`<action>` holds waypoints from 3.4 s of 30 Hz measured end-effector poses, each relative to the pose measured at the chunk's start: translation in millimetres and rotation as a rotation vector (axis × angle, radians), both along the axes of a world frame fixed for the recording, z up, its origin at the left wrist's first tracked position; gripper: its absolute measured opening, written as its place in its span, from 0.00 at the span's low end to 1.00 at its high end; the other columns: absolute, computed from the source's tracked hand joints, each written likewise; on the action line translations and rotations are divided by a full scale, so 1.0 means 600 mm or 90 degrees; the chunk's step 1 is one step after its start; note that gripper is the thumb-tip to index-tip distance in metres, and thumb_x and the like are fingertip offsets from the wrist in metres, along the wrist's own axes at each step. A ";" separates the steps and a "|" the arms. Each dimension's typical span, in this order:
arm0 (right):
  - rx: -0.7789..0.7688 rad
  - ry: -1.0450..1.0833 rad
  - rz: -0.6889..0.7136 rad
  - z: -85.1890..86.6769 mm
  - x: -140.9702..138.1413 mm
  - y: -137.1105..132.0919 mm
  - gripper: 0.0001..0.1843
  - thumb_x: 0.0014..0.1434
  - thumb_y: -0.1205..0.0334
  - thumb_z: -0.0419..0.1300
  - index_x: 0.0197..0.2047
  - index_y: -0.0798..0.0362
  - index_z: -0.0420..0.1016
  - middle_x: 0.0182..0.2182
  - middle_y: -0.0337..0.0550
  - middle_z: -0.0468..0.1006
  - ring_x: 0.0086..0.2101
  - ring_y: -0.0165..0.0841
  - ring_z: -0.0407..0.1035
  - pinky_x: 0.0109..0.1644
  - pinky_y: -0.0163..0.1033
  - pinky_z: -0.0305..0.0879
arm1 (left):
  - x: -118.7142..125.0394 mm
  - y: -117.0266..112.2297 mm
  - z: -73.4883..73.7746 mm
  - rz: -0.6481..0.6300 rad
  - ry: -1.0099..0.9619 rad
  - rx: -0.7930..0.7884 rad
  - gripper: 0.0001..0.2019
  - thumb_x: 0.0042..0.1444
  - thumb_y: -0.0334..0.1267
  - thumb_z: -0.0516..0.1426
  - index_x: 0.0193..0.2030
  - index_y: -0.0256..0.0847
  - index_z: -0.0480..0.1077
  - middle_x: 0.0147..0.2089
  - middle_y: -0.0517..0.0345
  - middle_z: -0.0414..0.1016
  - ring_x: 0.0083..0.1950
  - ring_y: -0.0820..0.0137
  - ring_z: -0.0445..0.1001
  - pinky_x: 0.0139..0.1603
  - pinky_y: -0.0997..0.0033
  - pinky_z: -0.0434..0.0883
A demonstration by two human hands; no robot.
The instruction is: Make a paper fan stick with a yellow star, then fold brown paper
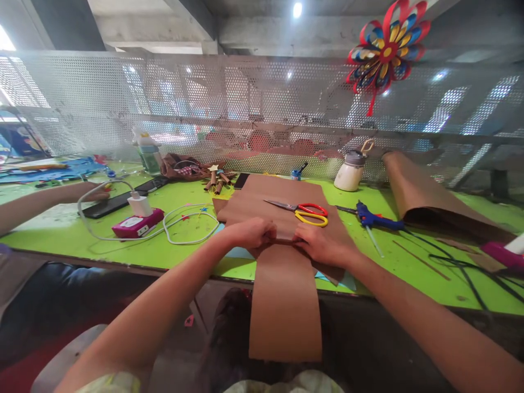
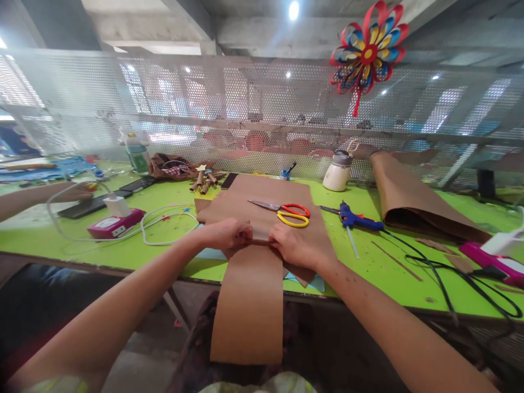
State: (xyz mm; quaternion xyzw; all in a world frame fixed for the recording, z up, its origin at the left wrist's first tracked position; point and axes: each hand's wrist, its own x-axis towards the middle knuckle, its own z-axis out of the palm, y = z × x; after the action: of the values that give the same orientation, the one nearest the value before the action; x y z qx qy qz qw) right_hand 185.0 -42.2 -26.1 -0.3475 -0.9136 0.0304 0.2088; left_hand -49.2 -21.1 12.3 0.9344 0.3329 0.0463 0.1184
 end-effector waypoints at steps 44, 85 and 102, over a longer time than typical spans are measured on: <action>0.249 -0.215 -0.066 0.046 -0.020 -0.060 0.09 0.59 0.72 0.49 0.29 0.54 0.66 0.30 0.44 0.68 0.32 0.35 0.60 0.36 0.39 0.55 | 0.012 -0.014 0.065 -0.020 0.046 -0.015 0.14 0.58 0.36 0.47 0.30 0.35 0.72 0.25 0.57 0.70 0.24 0.75 0.62 0.26 0.75 0.56; -0.343 0.288 -0.092 0.050 -0.010 -0.032 0.16 0.55 0.52 0.56 0.28 0.56 0.73 0.23 0.38 0.70 0.25 0.27 0.59 0.27 0.32 0.53 | 0.037 -0.009 0.028 -0.072 -0.159 -0.160 0.15 0.58 0.45 0.50 0.38 0.37 0.73 0.28 0.62 0.68 0.29 0.77 0.61 0.28 0.80 0.56; -0.399 0.323 -0.078 0.051 -0.005 -0.030 0.18 0.53 0.48 0.58 0.28 0.57 0.73 0.21 0.37 0.69 0.23 0.26 0.59 0.23 0.31 0.51 | 0.031 -0.011 0.036 -0.074 -0.149 -0.116 0.16 0.57 0.46 0.51 0.32 0.35 0.72 0.22 0.63 0.64 0.25 0.78 0.58 0.25 0.79 0.53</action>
State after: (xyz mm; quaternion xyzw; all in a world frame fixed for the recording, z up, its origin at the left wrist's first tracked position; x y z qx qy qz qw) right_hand 182.0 -60.5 4.3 -0.4298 -0.7571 0.3796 0.3129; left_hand -30.6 -27.5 34.2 0.9256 0.2653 0.1173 0.2433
